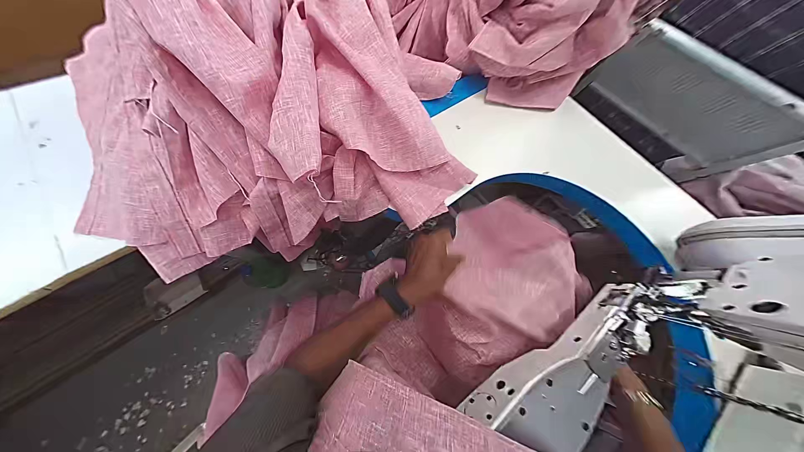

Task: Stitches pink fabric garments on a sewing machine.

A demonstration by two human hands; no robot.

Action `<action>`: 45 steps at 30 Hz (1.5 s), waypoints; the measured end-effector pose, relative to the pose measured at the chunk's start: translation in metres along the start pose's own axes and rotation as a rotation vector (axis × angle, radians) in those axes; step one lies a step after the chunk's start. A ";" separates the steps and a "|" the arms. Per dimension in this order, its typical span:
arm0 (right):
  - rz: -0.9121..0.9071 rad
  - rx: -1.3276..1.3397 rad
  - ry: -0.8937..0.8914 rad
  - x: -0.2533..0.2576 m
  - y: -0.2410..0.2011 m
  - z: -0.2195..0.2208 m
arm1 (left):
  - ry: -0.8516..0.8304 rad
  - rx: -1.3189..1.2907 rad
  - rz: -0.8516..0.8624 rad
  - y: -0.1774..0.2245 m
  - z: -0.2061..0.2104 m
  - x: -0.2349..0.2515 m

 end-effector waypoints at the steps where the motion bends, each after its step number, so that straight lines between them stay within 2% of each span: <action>1: -0.247 -0.253 -0.116 0.015 0.049 0.003 | -0.107 0.006 -0.044 -0.010 0.004 -0.020; 2: -0.516 -0.451 -0.149 0.027 0.098 0.007 | -0.240 0.003 -0.067 -0.017 0.011 -0.037; 3: -0.638 -0.635 -0.204 0.024 0.131 0.007 | -0.373 -0.011 -0.062 -0.022 0.019 -0.049; 4: -0.676 -0.781 -0.232 0.017 0.145 0.007 | -0.460 -0.042 -0.009 -0.023 0.027 -0.051; 5: -0.723 -0.780 -0.181 0.009 0.149 0.005 | -0.494 -0.116 0.065 -0.018 0.034 -0.049; 7: -0.825 -0.476 0.160 -0.022 0.128 -0.002 | -0.556 -0.368 0.189 0.019 0.048 -0.039; 8: -0.881 -0.315 0.357 -0.047 0.110 -0.005 | -0.660 -0.500 0.192 0.046 0.055 -0.039; 10: -1.061 -0.106 0.698 -0.086 0.093 -0.001 | -0.929 -0.692 0.067 0.089 0.066 -0.049; 11: -1.163 -0.046 0.792 -0.093 0.096 0.005 | -1.035 -0.716 0.005 0.096 0.067 -0.053; 12: -1.242 -0.018 0.844 -0.093 0.101 0.010 | -1.031 -0.673 0.013 0.097 0.069 -0.051; 13: -1.303 -0.015 0.848 -0.087 0.105 0.012 | -0.902 -0.562 0.088 0.096 0.073 -0.043; 15: -1.346 0.023 0.775 -0.073 0.102 0.012 | -0.497 -0.251 0.322 0.096 0.094 -0.020; 16: -1.340 0.047 0.739 -0.071 0.102 0.014 | -0.362 -0.167 0.412 0.093 0.111 -0.015; 17: -1.337 0.068 0.722 -0.071 0.101 0.017 | -0.298 -0.134 0.441 0.089 0.125 -0.017; 19: -1.352 0.086 0.723 -0.070 0.103 0.015 | -0.194 -0.287 0.378 0.083 0.142 -0.032; 21: -1.288 0.091 0.754 -0.073 0.107 0.014 | -0.239 -0.597 0.274 0.072 0.143 -0.040; 23: -1.058 0.017 0.783 -0.074 0.107 0.005 | -0.305 -0.789 0.238 0.062 0.145 -0.038; 25: -0.776 -0.110 0.719 -0.055 0.105 -0.018 | -0.260 -0.668 0.266 0.063 0.149 -0.029; 27: -0.646 -0.150 0.689 -0.032 0.101 -0.039 | -0.174 -0.398 0.263 0.079 0.143 -0.022; 29: -0.699 -0.100 0.783 -0.024 0.096 -0.046 | -0.199 -0.272 0.158 0.089 0.141 -0.029; 31: -0.817 0.009 0.791 -0.031 0.086 -0.042 | -0.254 -0.491 0.055 0.092 0.139 -0.039; 32: -0.898 0.052 0.745 -0.037 0.084 -0.033 | -0.260 -0.678 0.000 0.092 0.137 -0.042; 34: -1.121 0.062 0.525 -0.053 0.084 -0.011 | -0.247 -0.978 -0.125 0.091 0.137 -0.045; 36: -1.311 0.038 0.353 -0.064 0.087 0.007 | -0.225 -1.101 -0.234 0.088 0.139 -0.044; 37: -1.371 0.014 0.364 -0.063 0.088 0.009 | -0.197 -1.054 -0.228 0.086 0.139 -0.041; 38: -1.396 -0.015 0.423 -0.062 0.087 0.006 | -0.159 -0.913 -0.152 0.084 0.136 -0.037; 40: -1.371 -0.047 0.554 -0.064 0.090 -0.009 | -0.112 -0.427 0.114 0.079 0.118 -0.029; 41: -1.357 -0.049 0.596 -0.068 0.092 -0.015 | -0.159 -0.241 0.212 0.079 0.110 -0.027; 43: -1.365 -0.047 0.630 -0.074 0.092 -0.018 | -0.313 -0.077 0.325 0.087 0.108 -0.026; 45: -1.293 -0.022 0.591 -0.079 0.090 -0.011 | -0.262 -0.040 0.465 0.095 0.121 -0.033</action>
Point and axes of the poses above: each hand's wrist, its own x-axis towards the middle knuckle, its own z-axis out of the palm, y = z × x, the point moved 1 cm from there along x, towards the middle knuckle, and after that the axes turned 12 degrees about y, right-handed, at the moved point
